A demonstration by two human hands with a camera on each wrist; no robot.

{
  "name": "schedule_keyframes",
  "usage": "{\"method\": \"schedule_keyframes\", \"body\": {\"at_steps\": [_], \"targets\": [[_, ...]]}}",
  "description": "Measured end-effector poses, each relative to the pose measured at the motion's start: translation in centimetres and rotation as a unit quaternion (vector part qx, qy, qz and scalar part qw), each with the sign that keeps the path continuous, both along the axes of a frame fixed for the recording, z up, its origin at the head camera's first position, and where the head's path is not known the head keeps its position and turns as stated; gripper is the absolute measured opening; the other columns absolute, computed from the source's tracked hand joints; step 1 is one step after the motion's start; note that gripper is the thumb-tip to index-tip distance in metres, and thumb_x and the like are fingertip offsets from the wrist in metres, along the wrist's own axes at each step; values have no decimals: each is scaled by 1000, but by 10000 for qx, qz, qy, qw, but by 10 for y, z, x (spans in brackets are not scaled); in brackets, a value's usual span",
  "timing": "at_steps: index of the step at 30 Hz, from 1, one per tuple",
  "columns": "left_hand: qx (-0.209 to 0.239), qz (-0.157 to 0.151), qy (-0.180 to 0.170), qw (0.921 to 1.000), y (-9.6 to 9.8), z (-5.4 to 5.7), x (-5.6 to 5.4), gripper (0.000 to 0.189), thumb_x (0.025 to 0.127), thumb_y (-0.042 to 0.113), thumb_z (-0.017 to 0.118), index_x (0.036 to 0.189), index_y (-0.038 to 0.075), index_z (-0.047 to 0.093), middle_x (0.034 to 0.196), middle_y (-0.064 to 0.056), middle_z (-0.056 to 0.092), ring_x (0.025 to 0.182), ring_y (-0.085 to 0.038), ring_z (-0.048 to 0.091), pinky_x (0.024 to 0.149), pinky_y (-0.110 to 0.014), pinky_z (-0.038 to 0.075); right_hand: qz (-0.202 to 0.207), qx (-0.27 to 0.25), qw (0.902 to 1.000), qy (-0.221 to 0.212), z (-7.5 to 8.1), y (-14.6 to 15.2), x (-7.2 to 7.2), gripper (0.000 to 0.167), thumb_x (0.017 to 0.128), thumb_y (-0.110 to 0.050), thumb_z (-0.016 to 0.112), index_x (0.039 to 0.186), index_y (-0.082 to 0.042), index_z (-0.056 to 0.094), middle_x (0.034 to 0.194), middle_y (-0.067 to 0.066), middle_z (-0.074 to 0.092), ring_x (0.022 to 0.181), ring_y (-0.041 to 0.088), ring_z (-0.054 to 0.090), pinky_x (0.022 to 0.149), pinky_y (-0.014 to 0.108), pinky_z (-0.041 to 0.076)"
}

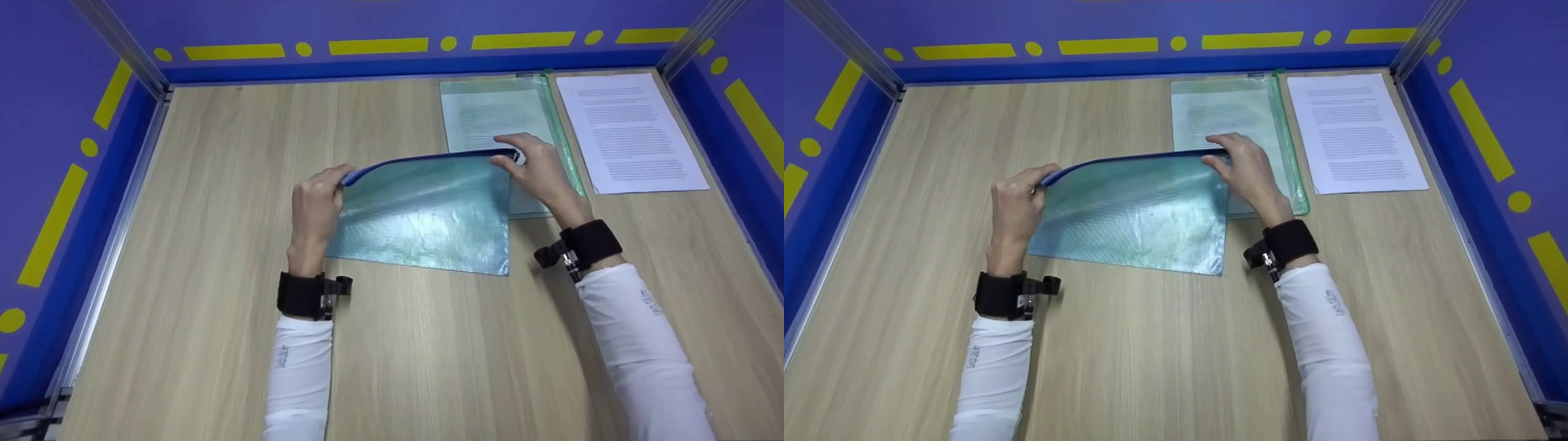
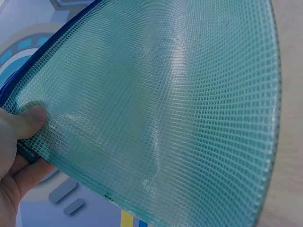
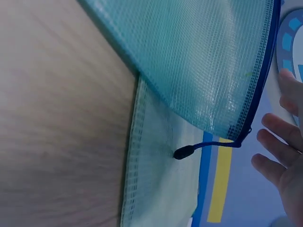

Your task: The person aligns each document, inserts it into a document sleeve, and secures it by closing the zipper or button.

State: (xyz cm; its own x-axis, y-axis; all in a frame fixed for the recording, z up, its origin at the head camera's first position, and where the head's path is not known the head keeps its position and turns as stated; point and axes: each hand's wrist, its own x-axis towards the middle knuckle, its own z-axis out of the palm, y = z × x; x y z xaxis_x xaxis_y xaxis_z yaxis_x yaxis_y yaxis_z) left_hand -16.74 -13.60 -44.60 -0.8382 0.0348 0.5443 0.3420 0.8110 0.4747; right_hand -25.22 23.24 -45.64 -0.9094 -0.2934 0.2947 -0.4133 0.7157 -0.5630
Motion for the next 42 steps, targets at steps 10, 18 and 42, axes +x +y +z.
{"method": "schedule_keyframes", "body": {"at_steps": [10, 18, 42], "targets": [[233, -153, 128, 9995, -1, -2, -1, 31, 88, -13, 59, 109, 3, 74, 108, -15, 76, 101, -29, 74, 87, -38, 60, 787, 909, 9915, -506, 6, -21, -7, 55, 95, -35, 64, 145, -17, 51, 143, 14, 58, 133, 35, 52, 110, 52, 42], [482, -137, 120, 9987, -4, -6, -3, 28, 88, -11, 61, 108, 3, 75, 106, -15, 76, 100, -30, 74, 87, -38, 60, 1221, 851, 9882, -360, 4, -27, -7, 31, 95, -29, 66, 119, -11, 71, 112, 12, 75, 98, 29, 72, 86, 46, 55], [1042, 814, -509, 9899, -11, -3, -6, 36, 99, 17, 60, 132, 3, 62, 117, -16, 73, 106, -31, 72, 90, -40, 59, 516, -1255, 9747, -1777, -24, -29, 10, 31, 99, -27, 60, 88, 1, 66, 66, -1, 43, 58, 8, 37, 56, 22, 30]]}}
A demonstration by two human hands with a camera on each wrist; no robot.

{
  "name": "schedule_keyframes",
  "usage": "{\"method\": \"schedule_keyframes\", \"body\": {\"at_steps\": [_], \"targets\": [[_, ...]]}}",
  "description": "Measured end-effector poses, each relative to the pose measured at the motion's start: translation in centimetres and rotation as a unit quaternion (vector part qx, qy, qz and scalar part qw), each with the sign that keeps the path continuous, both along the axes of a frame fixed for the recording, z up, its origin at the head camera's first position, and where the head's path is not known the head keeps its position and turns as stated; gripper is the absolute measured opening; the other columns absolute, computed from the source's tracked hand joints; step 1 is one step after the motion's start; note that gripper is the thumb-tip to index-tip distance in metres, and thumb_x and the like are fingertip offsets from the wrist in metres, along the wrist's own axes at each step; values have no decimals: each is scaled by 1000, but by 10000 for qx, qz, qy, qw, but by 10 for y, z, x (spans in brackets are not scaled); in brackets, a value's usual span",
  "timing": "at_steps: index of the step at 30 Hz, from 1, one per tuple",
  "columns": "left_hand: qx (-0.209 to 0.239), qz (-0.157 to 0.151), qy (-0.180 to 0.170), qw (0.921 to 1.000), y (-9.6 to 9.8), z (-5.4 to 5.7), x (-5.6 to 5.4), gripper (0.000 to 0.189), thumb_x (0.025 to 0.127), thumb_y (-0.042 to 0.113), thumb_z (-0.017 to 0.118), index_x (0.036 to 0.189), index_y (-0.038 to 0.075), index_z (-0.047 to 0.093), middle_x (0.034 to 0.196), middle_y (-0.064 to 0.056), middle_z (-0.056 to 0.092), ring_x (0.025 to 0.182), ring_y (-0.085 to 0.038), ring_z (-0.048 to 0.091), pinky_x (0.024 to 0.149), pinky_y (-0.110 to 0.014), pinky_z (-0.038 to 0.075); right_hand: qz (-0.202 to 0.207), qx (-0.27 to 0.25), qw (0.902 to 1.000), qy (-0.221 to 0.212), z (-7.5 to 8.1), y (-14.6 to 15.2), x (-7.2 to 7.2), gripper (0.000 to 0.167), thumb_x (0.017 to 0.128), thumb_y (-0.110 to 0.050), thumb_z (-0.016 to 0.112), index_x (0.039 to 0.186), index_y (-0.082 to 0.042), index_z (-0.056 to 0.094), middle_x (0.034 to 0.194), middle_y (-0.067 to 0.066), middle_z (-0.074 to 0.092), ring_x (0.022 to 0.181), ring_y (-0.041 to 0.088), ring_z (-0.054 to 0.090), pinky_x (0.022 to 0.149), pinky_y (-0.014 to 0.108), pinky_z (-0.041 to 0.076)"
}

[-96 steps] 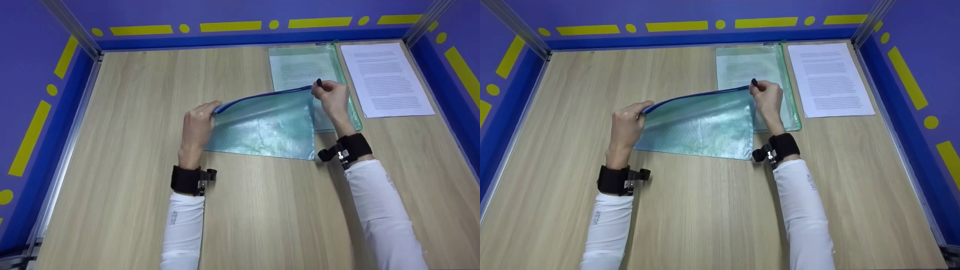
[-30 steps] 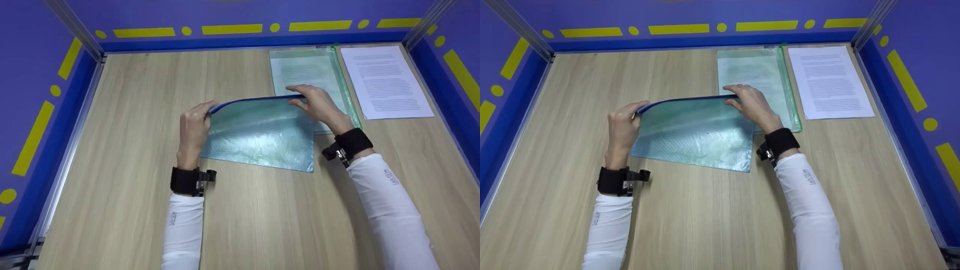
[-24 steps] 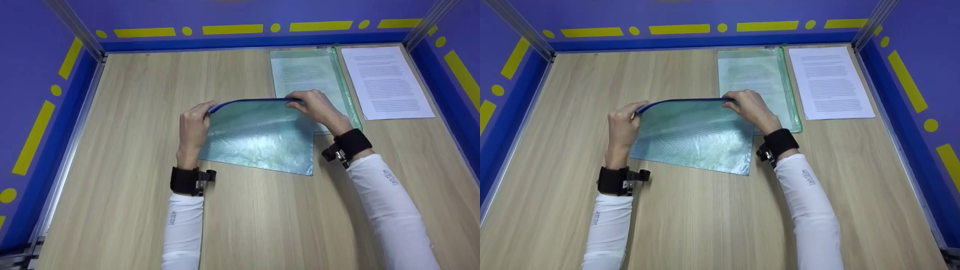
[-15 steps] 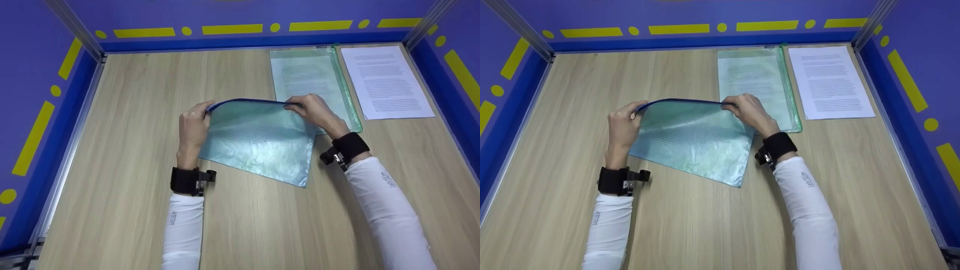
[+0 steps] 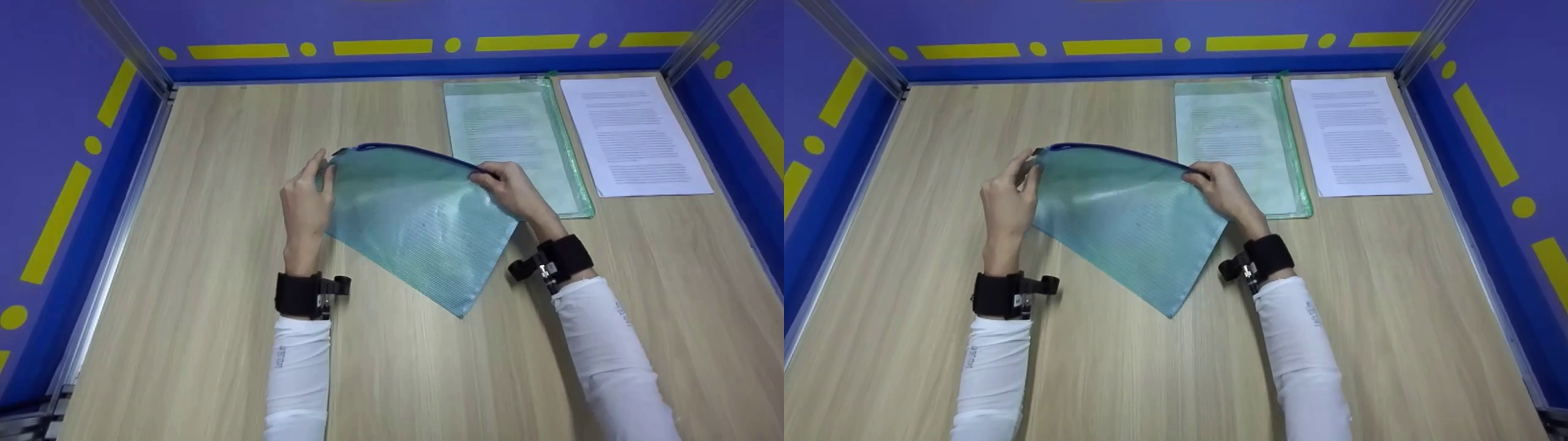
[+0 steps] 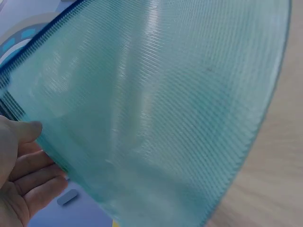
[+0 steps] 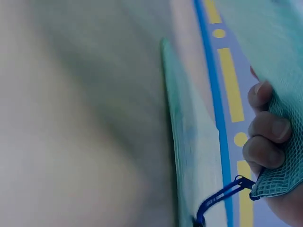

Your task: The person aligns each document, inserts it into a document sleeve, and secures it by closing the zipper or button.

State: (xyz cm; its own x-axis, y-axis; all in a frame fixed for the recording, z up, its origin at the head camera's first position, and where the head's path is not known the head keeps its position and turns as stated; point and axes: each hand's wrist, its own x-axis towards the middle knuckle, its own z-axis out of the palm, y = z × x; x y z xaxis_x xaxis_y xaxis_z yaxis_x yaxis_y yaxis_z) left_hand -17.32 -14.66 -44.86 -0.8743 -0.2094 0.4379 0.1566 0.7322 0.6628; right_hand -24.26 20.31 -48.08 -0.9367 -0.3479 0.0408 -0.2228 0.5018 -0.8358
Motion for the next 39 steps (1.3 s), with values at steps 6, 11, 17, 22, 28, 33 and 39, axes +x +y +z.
{"method": "schedule_keyframes", "body": {"at_steps": [6, 11, 17, 22, 28, 33, 39], "targets": [[185, 354, -256, 9989, -3, 1, 0, 37, 100, 19, 58, 133, 2, 61, 130, -17, 67, 121, -31, 64, 101, -40, 54, -813, -648, 9941, -318, 9, -4, 14, 27, 100, -17, 59, 90, 9, 63, 67, -7, 42, 63, 7, 40, 58, 20, 31], [428, 200, -861, 9952, -2, -4, -2, 47, 102, 27, 56, 140, 0, 53, 138, -20, 60, 126, -33, 61, 105, -42, 50, -1651, -1136, 9793, -299, 23, -13, 27, 25, 99, -13, 59, 83, 7, 58, 62, -9, 41, 61, 5, 40, 58, 18, 32], [1867, -710, -1921, 9608, 9, -7, -2, 68, 101, 45, 51, 152, 3, 36, 149, -20, 50, 134, -31, 55, 109, -40, 48, -2522, -1981, 9465, -365, 21, -28, 36, 25, 99, -14, 60, 78, 0, 56, 60, -9, 37, 60, 7, 36, 57, 20, 29], [2788, -1307, -2245, 9245, 23, -7, -2, 63, 102, 43, 51, 150, 4, 40, 144, -19, 56, 134, -28, 55, 111, -41, 46, -2932, -2339, 9262, -390, -4, -40, 30, 32, 99, -25, 60, 74, -9, 49, 64, -7, 36, 64, 10, 37, 60, 22, 28], [3324, -1996, -2301, 8926, 32, -4, 1, 58, 100, 20, 58, 151, 4, 35, 153, -16, 46, 142, -26, 45, 118, -42, 38, -3118, -2406, 9187, -295, -10, -53, 30, 27, 100, -26, 59, 79, -10, 55, 65, -8, 36, 65, 9, 37, 59, 21, 27], [3082, -1798, -2118, 9098, 27, -3, 3, 60, 98, 10, 58, 153, 6, 34, 159, -11, 38, 151, -23, 30, 125, -36, 24, -2672, -2233, 9359, -529, -1, -63, 36, 21, 104, -19, 50, 101, 0, 58, 80, -1, 44, 77, 11, 41, 68, 21, 32], [2979, -1149, -1734, 9317, 10, -2, 2, 38, 97, 6, 60, 133, 0, 55, 132, -16, 63, 123, -22, 58, 112, -35, 43, -1797, -1760, 9620, -1060, 11, -68, 42, 44, 97, -2, 41, 140, 1, 48, 127, 17, 59, 107, 20, 53, 90, 28, 43]]}}
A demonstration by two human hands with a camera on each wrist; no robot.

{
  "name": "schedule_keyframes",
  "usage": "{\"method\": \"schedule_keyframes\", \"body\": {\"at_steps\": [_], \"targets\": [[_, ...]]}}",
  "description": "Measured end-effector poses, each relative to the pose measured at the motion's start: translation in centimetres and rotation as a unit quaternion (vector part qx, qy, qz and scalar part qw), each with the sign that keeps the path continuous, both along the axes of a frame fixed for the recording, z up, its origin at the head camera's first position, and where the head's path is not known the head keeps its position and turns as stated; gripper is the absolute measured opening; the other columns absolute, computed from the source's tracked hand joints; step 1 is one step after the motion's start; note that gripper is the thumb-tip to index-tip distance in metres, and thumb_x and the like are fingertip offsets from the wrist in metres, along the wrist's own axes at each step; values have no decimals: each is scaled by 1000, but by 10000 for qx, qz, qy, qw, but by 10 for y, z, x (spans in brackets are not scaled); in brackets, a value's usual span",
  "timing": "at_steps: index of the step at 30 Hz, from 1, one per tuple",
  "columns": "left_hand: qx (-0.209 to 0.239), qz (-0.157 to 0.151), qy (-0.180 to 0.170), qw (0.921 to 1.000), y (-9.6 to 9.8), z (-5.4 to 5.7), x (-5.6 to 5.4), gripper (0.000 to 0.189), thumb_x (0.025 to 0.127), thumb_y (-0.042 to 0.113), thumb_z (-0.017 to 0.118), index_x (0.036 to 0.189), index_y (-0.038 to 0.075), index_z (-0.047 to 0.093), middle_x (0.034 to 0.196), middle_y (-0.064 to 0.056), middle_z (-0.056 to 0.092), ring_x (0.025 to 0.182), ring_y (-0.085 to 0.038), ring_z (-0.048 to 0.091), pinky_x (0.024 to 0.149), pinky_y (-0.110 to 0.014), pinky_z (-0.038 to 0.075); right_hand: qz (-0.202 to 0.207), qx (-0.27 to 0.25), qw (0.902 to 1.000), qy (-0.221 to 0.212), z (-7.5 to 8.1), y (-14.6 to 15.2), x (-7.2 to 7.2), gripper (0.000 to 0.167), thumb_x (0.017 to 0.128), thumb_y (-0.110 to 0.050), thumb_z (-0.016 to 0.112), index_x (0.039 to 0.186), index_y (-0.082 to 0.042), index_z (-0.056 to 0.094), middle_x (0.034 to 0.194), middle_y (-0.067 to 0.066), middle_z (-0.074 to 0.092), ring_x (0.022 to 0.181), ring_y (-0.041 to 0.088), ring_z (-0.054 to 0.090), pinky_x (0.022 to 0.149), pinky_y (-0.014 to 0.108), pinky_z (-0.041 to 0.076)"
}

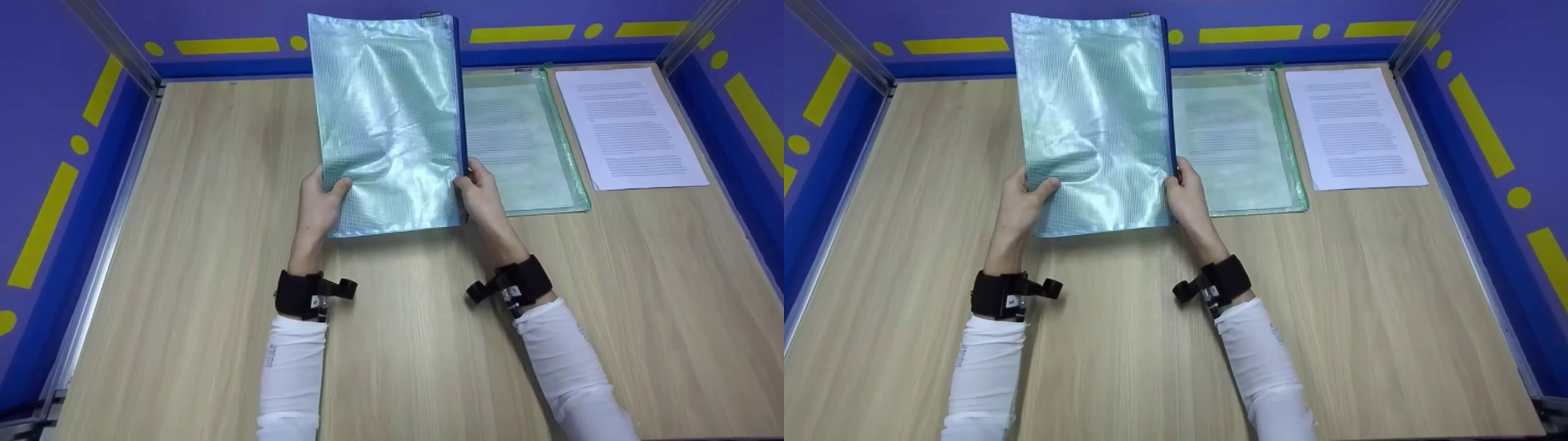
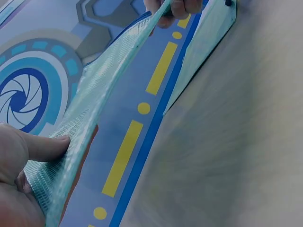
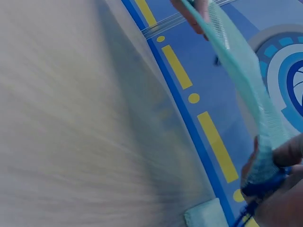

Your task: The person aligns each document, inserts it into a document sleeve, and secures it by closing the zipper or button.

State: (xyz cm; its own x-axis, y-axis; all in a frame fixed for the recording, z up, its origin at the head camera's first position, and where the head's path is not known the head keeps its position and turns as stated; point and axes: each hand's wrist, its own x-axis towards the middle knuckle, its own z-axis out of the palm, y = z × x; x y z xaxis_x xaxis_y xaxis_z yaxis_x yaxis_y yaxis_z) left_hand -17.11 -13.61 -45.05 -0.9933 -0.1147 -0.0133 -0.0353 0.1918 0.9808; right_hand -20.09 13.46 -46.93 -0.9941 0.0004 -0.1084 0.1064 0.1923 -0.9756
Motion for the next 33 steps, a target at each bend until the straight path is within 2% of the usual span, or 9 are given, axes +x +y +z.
{"method": "schedule_keyframes", "body": {"at_steps": [2, 6, 12, 16, 19, 24, 27, 30, 33], "targets": [[-91, 190, 25, 9998, -5, 0, -1, 33, 95, 6, 62, 127, -3, 59, 124, -18, 66, 113, -22, 60, 106, -35, 46, 319, 84, 9994, -113, 2, -1, 1, 53, 94, 1, 41, 146, -3, 43, 135, 21, 57, 114, 23, 55, 94, 32, 47], [-413, 468, 36, 9980, -15, -1, -2, 24, 93, 8, 66, 114, -4, 64, 105, -14, 68, 93, -17, 58, 89, -28, 48, 850, 282, 9959, -137, 1, -1, 1, 57, 94, 2, 44, 151, -5, 39, 132, 24, 60, 114, 27, 60, 91, 36, 53], [-901, 669, -104, 9936, -25, -4, -3, 16, 93, 12, 68, 101, -1, 64, 83, -3, 53, 76, -15, 48, 70, -25, 41, 943, 590, 9938, -65, -7, -5, 3, 48, 99, -7, 53, 147, -6, 46, 120, 23, 67, 102, 26, 64, 82, 30, 55], [-1140, 676, -284, 9908, -27, -5, -3, 24, 93, 14, 68, 112, 0, 66, 101, -10, 68, 90, -17, 56, 85, -31, 48, 864, 778, 9931, -180, -10, -9, 4, 48, 99, -9, 55, 146, -3, 47, 120, 23, 66, 108, 27, 64, 93, 36, 54], [-1336, 608, -492, 9879, -28, -6, -4, 29, 95, 16, 67, 119, 1, 65, 116, -13, 69, 98, -18, 56, 93, -34, 47, 791, 903, 9924, -254, -12, -12, 5, 47, 98, -8, 56, 145, -2, 48, 119, 25, 66, 108, 28, 64, 96, 40, 53], [-1584, 545, -823, 9824, -30, -10, -6, 25, 96, 17, 65, 116, 2, 65, 106, -11, 66, 87, -19, 50, 82, -33, 44, 676, 1085, 9910, -408, -15, -16, 5, 45, 97, -8, 58, 142, -3, 53, 112, 20, 67, 99, 21, 63, 85, 29, 53], [-1705, 517, -985, 9791, -33, -14, -7, 32, 95, 19, 66, 123, 2, 64, 115, -14, 67, 91, -20, 54, 85, -36, 48, 639, 1104, 9904, -530, -17, -18, 5, 44, 96, -8, 59, 139, -4, 55, 106, 16, 66, 92, 17, 60, 77, 23, 49], [-1756, 503, -1214, 9757, -36, -17, -8, 44, 94, 21, 68, 133, 2, 59, 135, -16, 63, 111, -24, 60, 100, -41, 50, 653, 1193, 9887, -623, -19, -20, 6, 42, 95, -9, 60, 137, -4, 58, 101, 14, 65, 86, 14, 58, 72, 21, 47], [-1748, 566, -1474, 9719, -38, -20, -8, 57, 93, 22, 70, 143, 2, 50, 148, -17, 52, 136, -30, 51, 114, -44, 42, 754, 1332, 9858, -696, -20, -20, 7, 42, 94, -10, 61, 136, -5, 59, 102, 13, 67, 82, 12, 58, 68, 20, 47]]}}
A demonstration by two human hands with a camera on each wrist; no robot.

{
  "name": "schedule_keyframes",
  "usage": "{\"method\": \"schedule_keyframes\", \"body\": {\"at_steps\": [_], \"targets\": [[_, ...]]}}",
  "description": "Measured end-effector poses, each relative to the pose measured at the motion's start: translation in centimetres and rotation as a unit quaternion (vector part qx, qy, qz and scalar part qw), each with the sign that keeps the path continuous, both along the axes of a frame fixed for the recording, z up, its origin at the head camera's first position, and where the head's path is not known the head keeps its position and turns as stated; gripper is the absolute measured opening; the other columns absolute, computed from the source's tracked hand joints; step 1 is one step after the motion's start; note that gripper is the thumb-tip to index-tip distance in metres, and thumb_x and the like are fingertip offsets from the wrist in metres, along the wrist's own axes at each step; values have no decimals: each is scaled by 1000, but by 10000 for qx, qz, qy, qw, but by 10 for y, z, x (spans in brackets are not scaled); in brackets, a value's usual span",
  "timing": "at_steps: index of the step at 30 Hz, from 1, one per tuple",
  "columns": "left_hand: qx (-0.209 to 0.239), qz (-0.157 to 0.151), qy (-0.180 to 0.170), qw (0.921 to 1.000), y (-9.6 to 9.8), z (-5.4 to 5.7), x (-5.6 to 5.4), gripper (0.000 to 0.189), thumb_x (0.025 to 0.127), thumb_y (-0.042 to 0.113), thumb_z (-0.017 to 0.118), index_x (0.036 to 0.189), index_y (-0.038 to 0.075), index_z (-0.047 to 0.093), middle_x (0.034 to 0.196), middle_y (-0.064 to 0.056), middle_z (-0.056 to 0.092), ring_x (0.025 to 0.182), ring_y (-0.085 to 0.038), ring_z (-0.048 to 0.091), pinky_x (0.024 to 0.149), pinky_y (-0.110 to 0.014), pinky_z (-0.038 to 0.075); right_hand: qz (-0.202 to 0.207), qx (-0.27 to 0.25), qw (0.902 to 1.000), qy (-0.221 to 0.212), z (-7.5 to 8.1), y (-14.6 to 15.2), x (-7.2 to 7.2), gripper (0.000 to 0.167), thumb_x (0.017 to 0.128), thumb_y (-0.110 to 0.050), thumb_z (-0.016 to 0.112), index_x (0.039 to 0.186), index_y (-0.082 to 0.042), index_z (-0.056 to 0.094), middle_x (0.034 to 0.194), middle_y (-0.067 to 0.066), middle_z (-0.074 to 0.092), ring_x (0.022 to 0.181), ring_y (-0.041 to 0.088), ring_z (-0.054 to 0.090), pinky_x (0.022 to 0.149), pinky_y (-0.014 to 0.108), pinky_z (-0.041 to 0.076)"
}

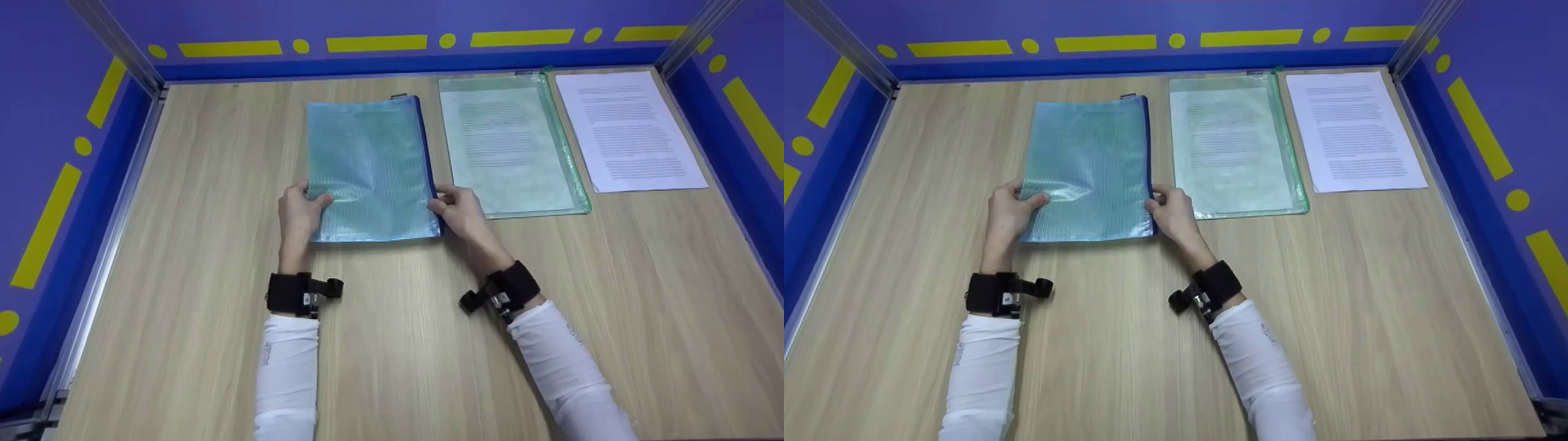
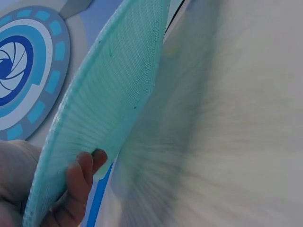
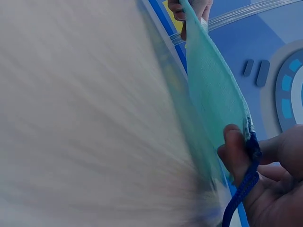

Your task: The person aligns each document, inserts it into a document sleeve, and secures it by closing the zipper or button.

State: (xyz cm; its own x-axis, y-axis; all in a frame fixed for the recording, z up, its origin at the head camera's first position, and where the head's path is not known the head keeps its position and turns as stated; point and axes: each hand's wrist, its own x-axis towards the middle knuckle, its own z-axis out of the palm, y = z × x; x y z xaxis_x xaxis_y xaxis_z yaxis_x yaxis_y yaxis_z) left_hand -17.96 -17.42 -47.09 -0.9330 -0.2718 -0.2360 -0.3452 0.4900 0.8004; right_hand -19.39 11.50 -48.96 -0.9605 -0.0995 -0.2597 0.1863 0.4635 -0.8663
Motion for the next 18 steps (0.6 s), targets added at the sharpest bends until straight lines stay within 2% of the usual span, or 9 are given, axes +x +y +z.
{"method": "schedule_keyframes", "body": {"at_steps": [3, 8, 13, 16, 18], "targets": [[-65, 138, -99, 9998, -2, -3, 0, 64, 91, 23, 72, 146, 3, 46, 151, -18, 49, 143, -34, 43, 118, -45, 37, 105, -26, 9998, -172, -1, 0, 1, 45, 94, -12, 62, 139, -5, 57, 104, 14, 68, 81, 12, 60, 67, 20, 50], [-293, 153, -137, 9994, -3, -6, 0, 68, 91, 25, 72, 149, 4, 42, 151, -19, 48, 141, -36, 45, 116, -45, 40, 231, -47, 9991, -339, 0, 1, 2, 50, 95, -13, 62, 144, -6, 51, 110, 15, 67, 81, 12, 62, 67, 21, 56], [-646, 26, -92, 9979, -2, -1, 4, 73, 93, 29, 69, 152, 3, 35, 151, -20, 47, 138, -37, 48, 112, -47, 43, 383, 191, 9990, -116, 3, 4, 3, 52, 95, -12, 63, 144, -3, 49, 117, 20, 68, 87, 20, 69, 69, 25, 60], [-1036, -122, 154, 9944, 1, 6, 8, 69, 94, 30, 68, 150, 2, 40, 146, -23, 52, 131, -40, 53, 106, -49, 47, 546, 410, 9975, 157, 8, 5, 6, 50, 95, -11, 63, 142, -3, 52, 116, 20, 69, 91, 26, 72, 71, 29, 61], [-1283, -340, 318, 9906, 4, 10, 10, 65, 95, 31, 67, 147, 0, 44, 143, -25, 53, 128, -42, 56, 103, -51, 48, 729, 701, 9939, 446, 10, 6, 9, 48, 94, -12, 64, 140, -3, 54, 115, 19, 70, 92, 26, 73, 74, 32, 61]]}}
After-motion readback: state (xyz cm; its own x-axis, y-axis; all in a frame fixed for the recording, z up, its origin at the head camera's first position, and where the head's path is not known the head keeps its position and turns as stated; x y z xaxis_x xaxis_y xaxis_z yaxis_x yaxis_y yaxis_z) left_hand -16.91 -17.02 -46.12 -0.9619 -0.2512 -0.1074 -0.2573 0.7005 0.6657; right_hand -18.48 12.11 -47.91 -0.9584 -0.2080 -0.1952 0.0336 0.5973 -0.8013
